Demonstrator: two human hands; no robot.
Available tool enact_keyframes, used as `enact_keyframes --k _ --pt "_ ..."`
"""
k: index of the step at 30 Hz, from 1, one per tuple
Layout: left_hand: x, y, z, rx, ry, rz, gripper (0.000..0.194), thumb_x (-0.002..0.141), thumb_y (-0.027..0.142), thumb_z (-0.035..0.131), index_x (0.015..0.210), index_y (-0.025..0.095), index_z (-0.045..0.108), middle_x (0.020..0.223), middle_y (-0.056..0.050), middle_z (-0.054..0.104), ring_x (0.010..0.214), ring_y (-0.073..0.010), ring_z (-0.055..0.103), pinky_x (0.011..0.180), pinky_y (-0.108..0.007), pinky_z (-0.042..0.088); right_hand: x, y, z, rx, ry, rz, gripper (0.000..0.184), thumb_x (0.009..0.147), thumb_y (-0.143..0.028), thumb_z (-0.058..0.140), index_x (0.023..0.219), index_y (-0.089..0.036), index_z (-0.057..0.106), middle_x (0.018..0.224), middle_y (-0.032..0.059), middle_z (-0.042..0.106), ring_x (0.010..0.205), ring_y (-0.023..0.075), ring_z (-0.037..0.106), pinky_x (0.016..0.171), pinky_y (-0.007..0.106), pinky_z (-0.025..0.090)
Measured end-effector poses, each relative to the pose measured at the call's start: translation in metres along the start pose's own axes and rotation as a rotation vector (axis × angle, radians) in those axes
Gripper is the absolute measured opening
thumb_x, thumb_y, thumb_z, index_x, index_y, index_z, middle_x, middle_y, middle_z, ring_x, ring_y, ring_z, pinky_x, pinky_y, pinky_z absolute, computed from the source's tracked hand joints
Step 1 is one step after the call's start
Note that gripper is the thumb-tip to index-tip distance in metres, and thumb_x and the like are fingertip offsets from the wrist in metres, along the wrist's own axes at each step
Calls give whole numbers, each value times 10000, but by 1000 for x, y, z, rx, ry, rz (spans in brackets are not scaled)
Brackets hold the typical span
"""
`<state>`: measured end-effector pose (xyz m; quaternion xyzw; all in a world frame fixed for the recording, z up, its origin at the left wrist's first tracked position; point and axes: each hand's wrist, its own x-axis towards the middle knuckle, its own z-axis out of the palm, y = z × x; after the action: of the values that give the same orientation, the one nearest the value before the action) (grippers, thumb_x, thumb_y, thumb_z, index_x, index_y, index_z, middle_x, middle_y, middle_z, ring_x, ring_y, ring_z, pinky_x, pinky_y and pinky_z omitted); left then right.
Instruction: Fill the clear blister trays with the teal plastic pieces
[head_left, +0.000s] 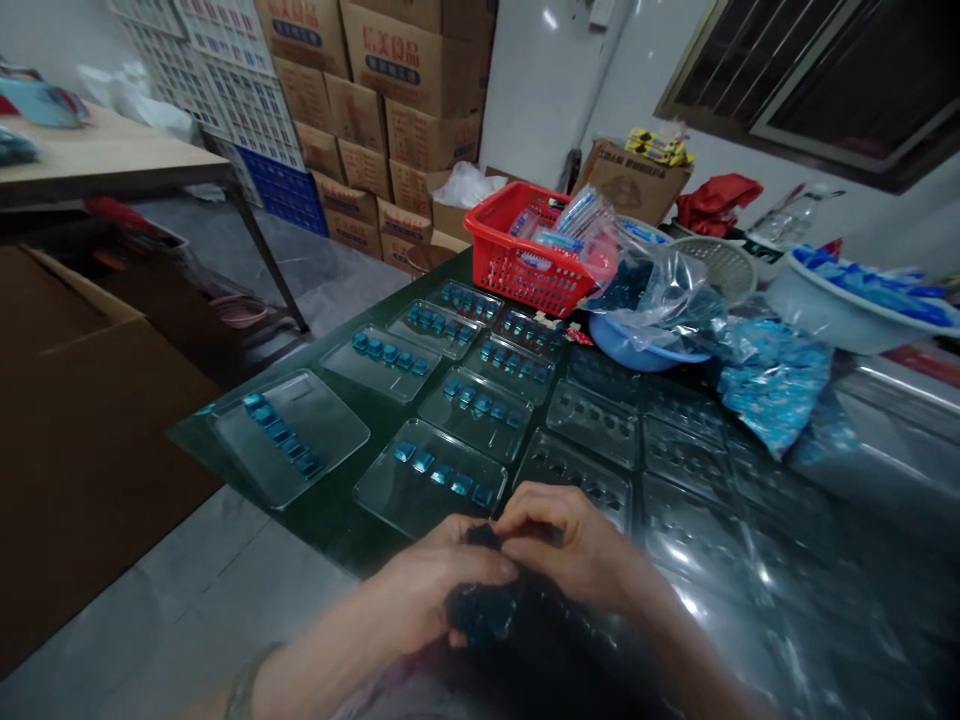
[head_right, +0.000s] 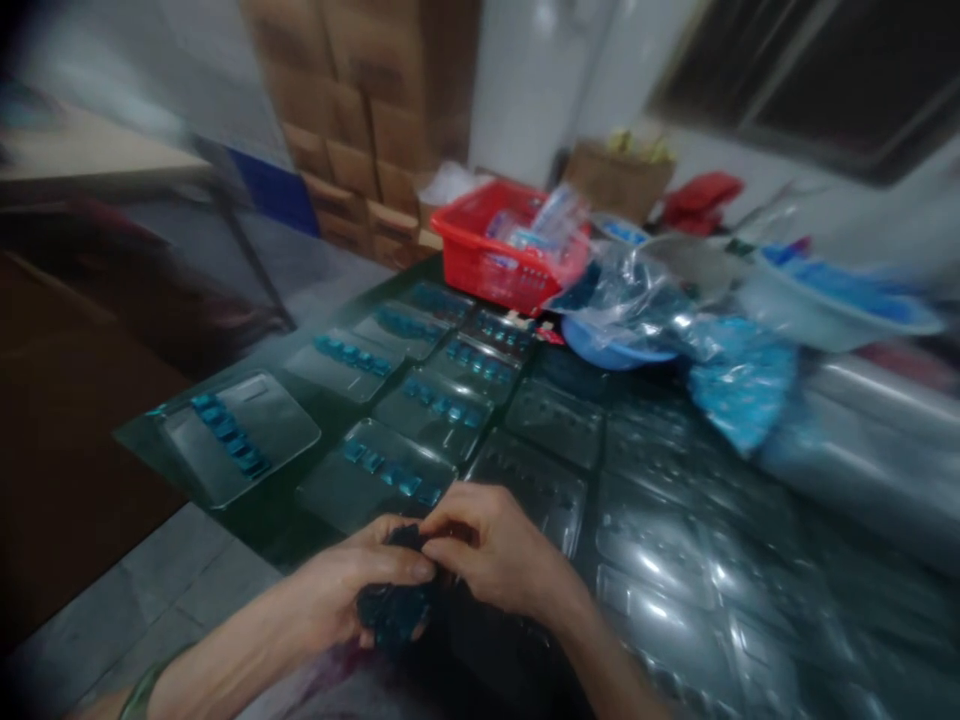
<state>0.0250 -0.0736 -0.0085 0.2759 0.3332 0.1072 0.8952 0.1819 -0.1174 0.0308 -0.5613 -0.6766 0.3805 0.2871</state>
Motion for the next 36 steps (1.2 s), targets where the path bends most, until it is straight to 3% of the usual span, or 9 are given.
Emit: enact_keyframes --k 2,5,8,12,15,22,27,32,36 --pt "0 1 2 42 87 -17 277 622 197 633 876 148 534 540 -4 583 400 -158 576 241 -153 295 -2 0 3 -106 69 -22 107 747 -102 517 750 -179 591 726 -14 541 690 105 509 607 222 376" --pt "1 5 6 73 64 -56 249 669 299 589 853 138 543 527 -26 589 427 -174 590 246 -154 287 -5 2 6 -157 163 -24 104 748 -94 495 706 -173 547 701 -20 516 670 103 486 592 220 359" --pt "3 10 9 34 43 -68 282 703 380 535 764 108 577 514 -39 579 410 -154 576 252 -153 285 -7 6 8 -49 282 30 103 760 -107 490 686 -173 518 658 -36 489 594 81 467 543 199 353" --pt "10 11 11 15 159 -59 321 677 416 564 795 117 570 520 -30 578 397 -154 565 256 -159 270 -9 14 16 161 453 108 83 795 -164 481 728 -178 529 662 -37 512 601 82 495 549 185 379" --pt "14 8 11 2 243 -38 356 632 415 616 865 158 534 571 -14 587 440 -183 589 259 -170 271 -12 17 20 191 521 119 87 804 -185 476 750 -181 545 697 -26 533 643 95 513 577 193 392" --pt "17 5 9 38 206 39 340 629 359 636 888 178 511 588 5 569 422 -178 583 239 -173 275 -20 11 10 65 463 55 155 786 -170 498 924 -206 558 798 -4 542 690 108 520 612 216 405" --pt "16 4 11 106 185 76 289 619 321 655 846 183 543 567 12 567 429 -164 582 229 -159 290 -22 5 2 -16 406 1 64 756 -140 538 774 -182 583 760 -7 544 678 99 524 610 206 399" --pt "13 5 12 182 84 107 193 658 317 624 759 162 567 467 29 519 320 -90 477 235 -146 295 -26 2 2 -41 340 69 112 721 -115 566 793 -197 591 713 -29 544 642 93 523 606 208 395" --pt "11 4 15 155 75 134 224 674 339 601 797 153 585 523 -2 549 422 -129 554 246 -134 280 -29 3 6 65 317 130 191 706 -95 564 849 -215 606 742 -26 567 681 110 540 622 219 409"
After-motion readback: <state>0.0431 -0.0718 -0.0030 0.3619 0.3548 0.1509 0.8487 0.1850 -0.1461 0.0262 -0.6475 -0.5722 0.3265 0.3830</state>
